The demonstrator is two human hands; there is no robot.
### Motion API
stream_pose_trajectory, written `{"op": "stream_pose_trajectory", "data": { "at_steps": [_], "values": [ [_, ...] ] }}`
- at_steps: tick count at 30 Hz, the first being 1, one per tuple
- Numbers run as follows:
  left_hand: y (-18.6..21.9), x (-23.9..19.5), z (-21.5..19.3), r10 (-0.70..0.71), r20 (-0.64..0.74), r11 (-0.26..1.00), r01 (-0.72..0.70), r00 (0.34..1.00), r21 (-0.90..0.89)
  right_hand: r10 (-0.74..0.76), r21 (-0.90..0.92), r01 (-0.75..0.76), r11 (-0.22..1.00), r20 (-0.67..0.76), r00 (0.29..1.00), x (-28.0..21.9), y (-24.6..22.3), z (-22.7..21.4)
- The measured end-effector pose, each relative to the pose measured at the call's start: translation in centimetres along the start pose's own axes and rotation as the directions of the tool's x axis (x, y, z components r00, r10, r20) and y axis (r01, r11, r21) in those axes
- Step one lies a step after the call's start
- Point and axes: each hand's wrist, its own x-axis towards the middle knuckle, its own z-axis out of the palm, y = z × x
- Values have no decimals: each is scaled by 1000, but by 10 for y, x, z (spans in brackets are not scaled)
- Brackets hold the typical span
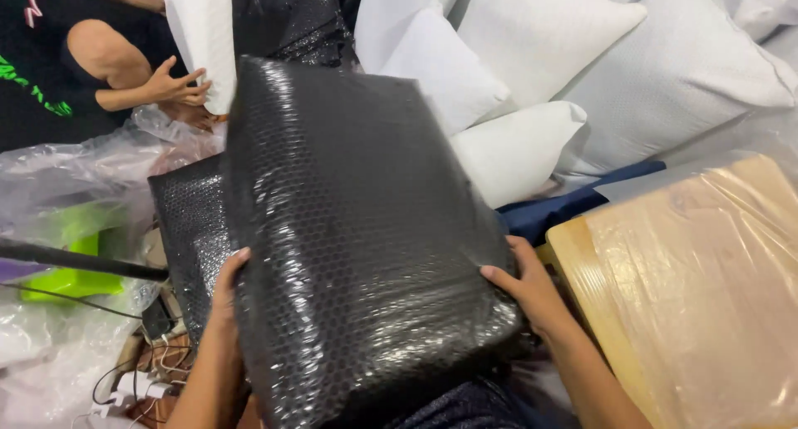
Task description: Wrapping a pillow in bubble wrap and then cleaning another pillow with a lint roller
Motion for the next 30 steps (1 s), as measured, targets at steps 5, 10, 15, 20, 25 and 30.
{"op": "stream_pose_trajectory", "data": {
  "at_steps": [5, 10, 15, 20, 25, 30],
  "values": [
    [46, 0, -152, 26, -355, 974, 56, 934, 220, -169, -45, 190, 981, 286, 943, 38, 18, 91],
    [51, -19, -148, 645, -248, 679, -394, 723, 620, 9, -250, 222, 943, 682, 732, 28, 20, 161],
    [4, 53, -167, 793, -18, 184, -211, 609, 960, 228, -383, 375, 844, 890, 396, 36, 23, 171],
    [-86, 79, -137, 896, 135, -223, 166, 423, 961, 90, -148, 15, 989, 677, 731, 70, 75, 153],
    [-68, 79, -69, 874, 101, -197, 157, 475, 968, 112, 84, -145, 986, 310, 944, 124, 51, 118],
    [-92, 98, 46, 800, 453, -172, -573, 394, 801, 174, 302, -198, 932, 107, 979, 155, 13, 76]
  ]
}}
